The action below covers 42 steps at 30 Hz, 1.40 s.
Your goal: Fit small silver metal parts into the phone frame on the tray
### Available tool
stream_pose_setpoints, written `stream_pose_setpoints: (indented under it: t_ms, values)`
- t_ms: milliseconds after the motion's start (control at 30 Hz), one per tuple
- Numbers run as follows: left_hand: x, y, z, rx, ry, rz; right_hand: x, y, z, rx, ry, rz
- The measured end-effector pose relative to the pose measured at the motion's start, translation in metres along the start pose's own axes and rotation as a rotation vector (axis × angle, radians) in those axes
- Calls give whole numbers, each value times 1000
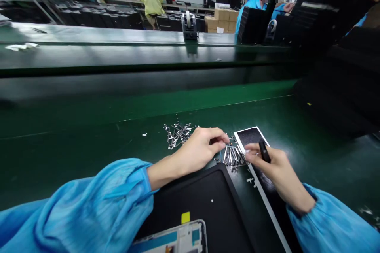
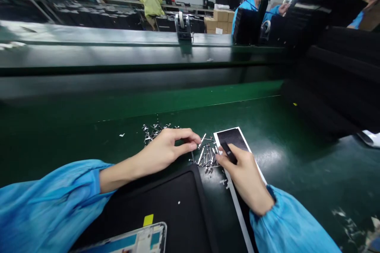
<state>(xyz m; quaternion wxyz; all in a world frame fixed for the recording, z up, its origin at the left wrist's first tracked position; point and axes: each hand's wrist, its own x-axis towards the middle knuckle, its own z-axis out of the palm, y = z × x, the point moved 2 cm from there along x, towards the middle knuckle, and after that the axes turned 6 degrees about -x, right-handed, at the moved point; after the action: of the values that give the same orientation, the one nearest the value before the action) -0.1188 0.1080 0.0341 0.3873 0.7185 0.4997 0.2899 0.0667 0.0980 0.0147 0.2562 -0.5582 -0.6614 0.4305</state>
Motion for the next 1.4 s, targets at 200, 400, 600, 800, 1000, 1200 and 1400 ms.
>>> stream_pose_setpoints:
  t_ms: [200, 400, 600, 800, 1000, 1200, 1400]
  values:
    - [-2, 9, 12, -175, -1, 13, 10, -8, 16, 151, -55, -37]
    - [0, 2, 16, -412, 89, -135, 6, -8, 11, 213, 63, -32]
    - [0, -1, 19, -639, 65, -251, 6, -1, 10, 253, 130, -30]
    - [-5, 5, 18, -754, 84, -314, 5, 5, 10, 288, 179, 4]
    - [-4, -3, 14, -570, 177, -283, -1, -7, 5, 377, 179, 78]
    - [-11, 13, 17, -466, 192, -168, -20, -20, -6, 442, 164, 188]
    - [-29, 51, 36, -734, -20, -173, -49, -24, -9, 580, 71, 175]
